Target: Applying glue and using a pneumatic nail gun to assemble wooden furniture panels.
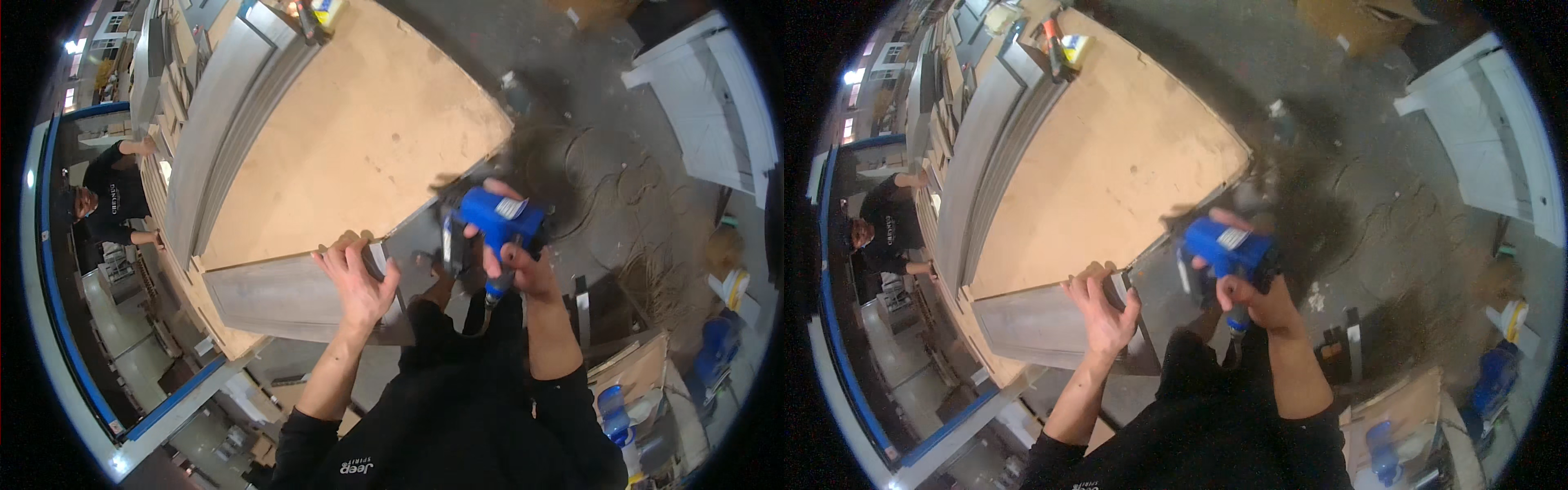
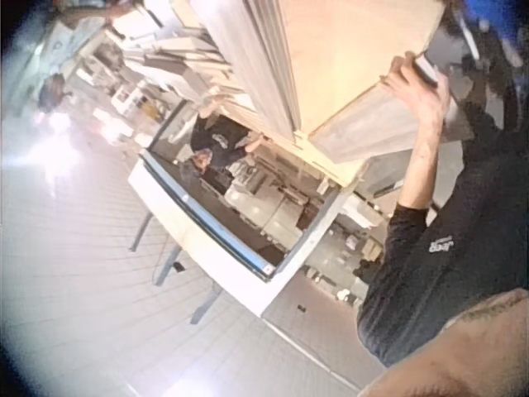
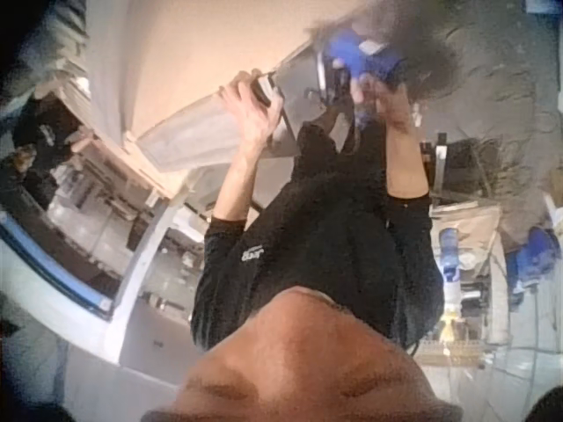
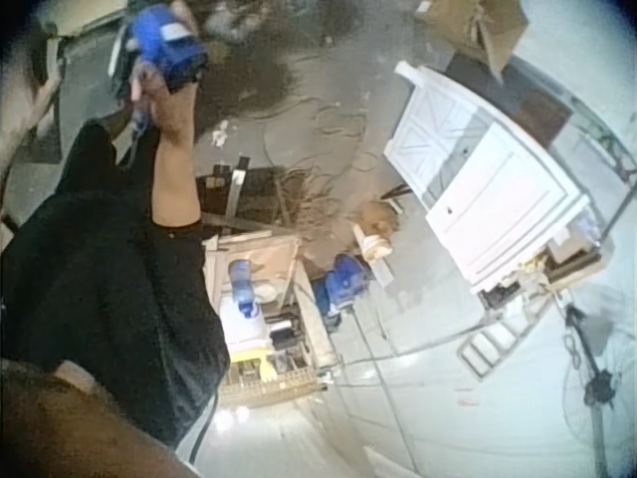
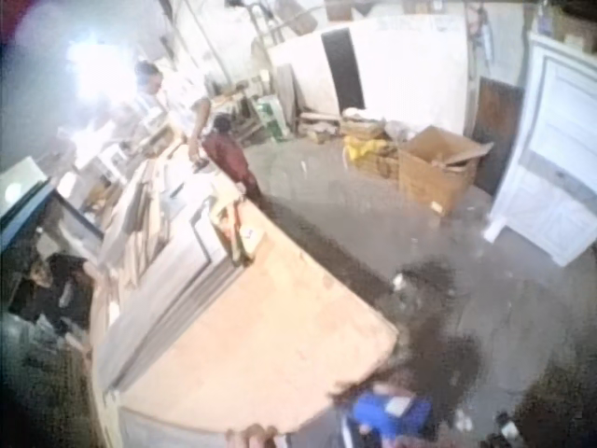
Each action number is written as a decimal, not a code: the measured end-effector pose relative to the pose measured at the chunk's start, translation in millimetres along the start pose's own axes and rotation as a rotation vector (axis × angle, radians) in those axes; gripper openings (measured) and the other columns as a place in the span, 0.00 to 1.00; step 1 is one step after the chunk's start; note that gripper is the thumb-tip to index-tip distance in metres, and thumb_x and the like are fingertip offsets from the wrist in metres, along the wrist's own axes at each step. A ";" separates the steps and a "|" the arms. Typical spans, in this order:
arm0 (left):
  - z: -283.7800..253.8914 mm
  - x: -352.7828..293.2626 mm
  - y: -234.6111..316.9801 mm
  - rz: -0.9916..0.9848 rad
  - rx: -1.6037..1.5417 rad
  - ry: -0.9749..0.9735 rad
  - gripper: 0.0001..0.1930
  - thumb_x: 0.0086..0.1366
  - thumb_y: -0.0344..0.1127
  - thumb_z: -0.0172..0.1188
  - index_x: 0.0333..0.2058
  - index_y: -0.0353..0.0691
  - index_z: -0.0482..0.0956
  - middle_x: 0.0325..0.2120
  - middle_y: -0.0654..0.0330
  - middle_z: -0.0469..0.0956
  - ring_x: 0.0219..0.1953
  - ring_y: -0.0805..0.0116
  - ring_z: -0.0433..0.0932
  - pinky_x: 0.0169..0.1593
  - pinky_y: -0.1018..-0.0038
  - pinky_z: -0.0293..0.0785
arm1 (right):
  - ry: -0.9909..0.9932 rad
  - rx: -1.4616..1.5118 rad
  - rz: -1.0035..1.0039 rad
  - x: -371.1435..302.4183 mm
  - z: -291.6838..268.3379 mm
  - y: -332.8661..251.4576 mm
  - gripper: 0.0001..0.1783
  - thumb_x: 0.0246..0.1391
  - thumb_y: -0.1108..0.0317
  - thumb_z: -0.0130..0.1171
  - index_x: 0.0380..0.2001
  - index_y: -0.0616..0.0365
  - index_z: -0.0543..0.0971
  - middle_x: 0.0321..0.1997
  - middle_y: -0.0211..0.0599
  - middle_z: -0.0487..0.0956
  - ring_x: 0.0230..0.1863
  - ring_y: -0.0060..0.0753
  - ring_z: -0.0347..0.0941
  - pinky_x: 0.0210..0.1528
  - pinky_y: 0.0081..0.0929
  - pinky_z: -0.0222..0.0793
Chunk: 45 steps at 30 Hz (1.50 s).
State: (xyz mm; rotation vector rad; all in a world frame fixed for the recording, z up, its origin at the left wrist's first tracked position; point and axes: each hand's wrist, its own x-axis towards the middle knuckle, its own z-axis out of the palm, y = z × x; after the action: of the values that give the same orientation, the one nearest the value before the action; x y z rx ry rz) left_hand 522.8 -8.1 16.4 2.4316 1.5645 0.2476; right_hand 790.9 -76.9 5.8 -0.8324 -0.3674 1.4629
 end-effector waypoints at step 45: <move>3.5 6.0 3.9 0.010 -0.019 -0.012 0.26 0.53 0.33 0.66 0.50 0.33 0.70 0.46 0.43 0.67 0.51 0.45 0.67 0.60 0.51 0.63 | -0.344 0.208 0.169 10.9 -24.0 52.2 0.44 0.46 0.73 0.67 0.69 0.60 0.66 0.64 0.42 0.74 0.51 0.30 0.78 0.57 0.31 0.74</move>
State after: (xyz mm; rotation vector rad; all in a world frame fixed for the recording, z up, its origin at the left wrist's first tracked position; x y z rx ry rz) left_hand 529.6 -4.6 14.3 2.4229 1.5380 0.2484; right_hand 770.9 -78.1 -49.1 -0.4521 -0.3994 1.7745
